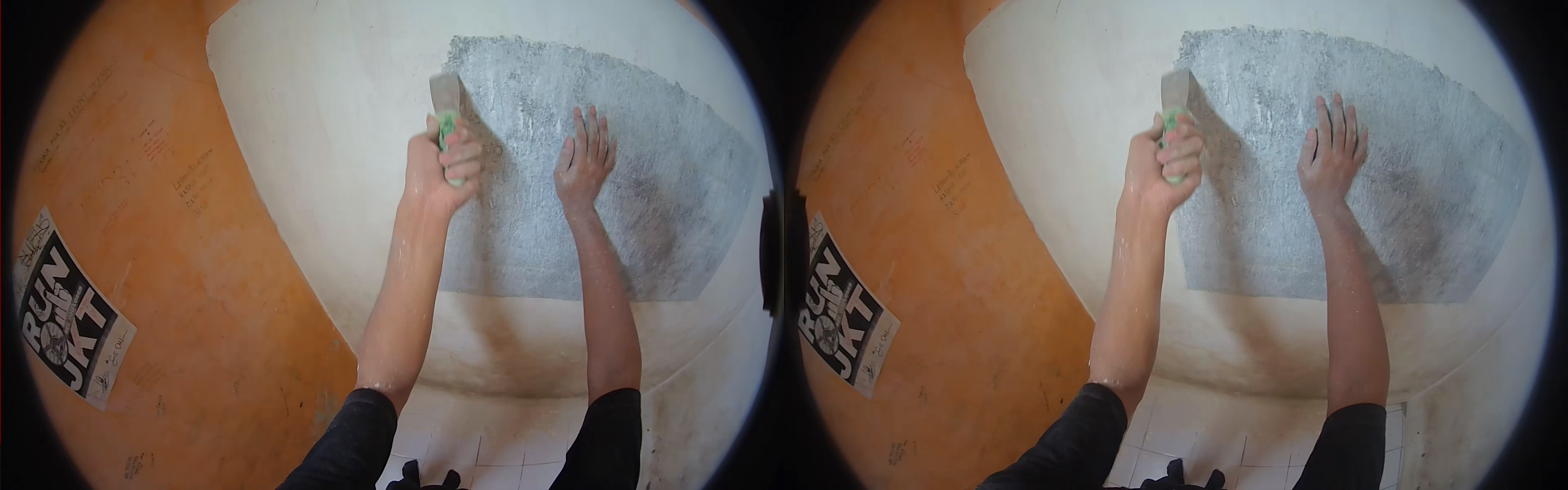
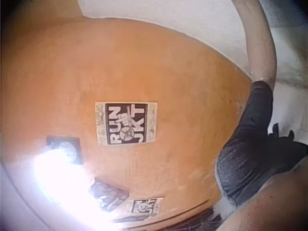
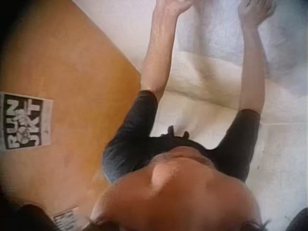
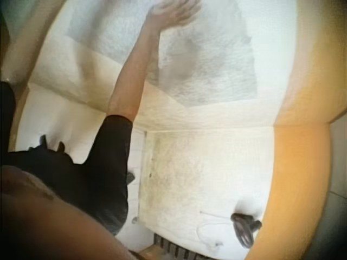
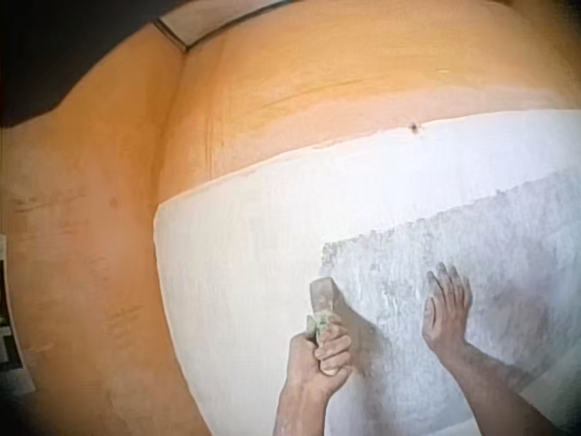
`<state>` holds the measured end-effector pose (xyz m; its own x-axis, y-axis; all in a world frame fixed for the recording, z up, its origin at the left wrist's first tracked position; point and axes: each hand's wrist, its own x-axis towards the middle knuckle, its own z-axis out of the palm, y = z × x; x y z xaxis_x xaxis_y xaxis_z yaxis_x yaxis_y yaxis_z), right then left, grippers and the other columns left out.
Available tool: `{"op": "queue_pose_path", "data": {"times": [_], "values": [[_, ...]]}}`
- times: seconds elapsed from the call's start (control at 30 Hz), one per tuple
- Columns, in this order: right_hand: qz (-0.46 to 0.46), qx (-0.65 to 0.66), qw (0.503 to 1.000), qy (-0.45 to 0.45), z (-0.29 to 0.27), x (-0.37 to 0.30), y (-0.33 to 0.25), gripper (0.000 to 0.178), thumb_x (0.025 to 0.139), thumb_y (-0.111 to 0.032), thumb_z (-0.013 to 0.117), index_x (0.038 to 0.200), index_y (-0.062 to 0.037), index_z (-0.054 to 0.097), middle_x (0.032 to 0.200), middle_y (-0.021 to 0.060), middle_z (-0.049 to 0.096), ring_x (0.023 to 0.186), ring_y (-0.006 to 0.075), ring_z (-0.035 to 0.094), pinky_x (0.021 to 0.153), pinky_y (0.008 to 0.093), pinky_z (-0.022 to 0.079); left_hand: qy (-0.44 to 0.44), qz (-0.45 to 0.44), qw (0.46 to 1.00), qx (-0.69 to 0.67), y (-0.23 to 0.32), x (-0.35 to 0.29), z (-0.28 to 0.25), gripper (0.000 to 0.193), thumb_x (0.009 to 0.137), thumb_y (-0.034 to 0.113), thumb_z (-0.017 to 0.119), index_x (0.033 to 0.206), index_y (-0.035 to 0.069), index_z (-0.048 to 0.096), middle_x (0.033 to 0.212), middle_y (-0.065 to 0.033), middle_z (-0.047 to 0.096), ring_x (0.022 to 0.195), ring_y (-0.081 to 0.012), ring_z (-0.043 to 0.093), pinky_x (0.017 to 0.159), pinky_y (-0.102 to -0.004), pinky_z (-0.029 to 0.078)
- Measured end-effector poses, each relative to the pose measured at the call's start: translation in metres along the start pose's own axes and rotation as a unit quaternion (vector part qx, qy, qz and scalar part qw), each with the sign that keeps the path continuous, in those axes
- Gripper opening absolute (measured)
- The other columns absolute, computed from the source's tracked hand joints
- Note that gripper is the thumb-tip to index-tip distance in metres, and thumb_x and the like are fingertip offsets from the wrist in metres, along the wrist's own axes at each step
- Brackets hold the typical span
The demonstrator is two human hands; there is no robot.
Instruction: The person scrapes paint or plaster from a wall using a putty knife.
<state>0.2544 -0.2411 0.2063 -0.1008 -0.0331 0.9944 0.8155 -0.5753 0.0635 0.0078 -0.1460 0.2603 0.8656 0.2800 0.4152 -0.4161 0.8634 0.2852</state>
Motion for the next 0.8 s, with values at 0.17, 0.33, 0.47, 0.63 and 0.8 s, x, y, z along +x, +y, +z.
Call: {"op": "queue_pose_path", "data": {"times": [0.17,0.33,0.47,0.63,0.8], "values": [[0.002,0.005,1.000,0.004,0.005,0.000,0.001,0.045,0.098,-0.024,0.045,0.143,-0.0177,0.046,0.150,0.0042,0.041,0.140,0.0252,0.033,0.115,0.0496,0.018,0.023,0.006,0.999,0.041,0.005,0.004,0.020,0.037,0.105,0.034,0.030,0.091,0.006,0.051,0.065,0.0023,0.043,0.042,-0.0043,0.033,0.032,-0.0189,0.021],[0.015,-0.001,1.000,-0.007,0.002,-0.002,-0.002,0.046,0.099,-0.024,0.044,0.144,-0.0179,0.045,0.151,0.0031,0.040,0.141,0.0245,0.032,0.115,0.0498,0.017,0.042,-0.002,0.999,0.034,0.005,-0.009,0.006,0.038,0.105,0.034,0.030,0.089,0.005,0.050,0.066,0.0021,0.042,0.041,-0.0038,0.032,0.031,-0.0191,0.021],[0.016,0.010,1.000,0.000,0.004,-0.001,-0.003,0.046,0.099,-0.024,0.044,0.144,-0.0178,0.044,0.151,0.0035,0.040,0.141,0.0245,0.032,0.116,0.0495,0.017,0.024,-0.044,0.999,-0.008,0.028,-0.001,0.044,0.040,0.105,0.037,0.030,0.089,0.007,0.051,0.066,0.0029,0.042,0.041,-0.0034,0.032,0.031,-0.0192,0.020],[0.007,-0.014,1.000,-0.001,0.002,-0.003,0.003,0.046,0.099,-0.024,0.044,0.144,-0.0169,0.045,0.150,0.0049,0.041,0.141,0.0258,0.032,0.116,0.0498,0.017,0.021,-0.041,0.995,0.084,0.011,-0.003,-0.001,0.042,0.105,0.039,0.031,0.091,0.006,0.053,0.065,0.0031,0.044,0.042,-0.0036,0.034,0.031,-0.0195,0.023],[0.006,-0.002,1.000,-0.009,0.001,-0.001,-0.002,0.046,0.099,-0.024,0.044,0.144,-0.0164,0.045,0.151,0.0051,0.040,0.141,0.0263,0.032,0.115,0.0506,0.018,-0.004,-0.039,0.996,0.082,0.024,0.014,0.033,0.041,0.105,0.038,0.031,0.091,0.006,0.053,0.065,0.0041,0.043,0.042,-0.0030,0.033,0.031,-0.0195,0.022]]}}
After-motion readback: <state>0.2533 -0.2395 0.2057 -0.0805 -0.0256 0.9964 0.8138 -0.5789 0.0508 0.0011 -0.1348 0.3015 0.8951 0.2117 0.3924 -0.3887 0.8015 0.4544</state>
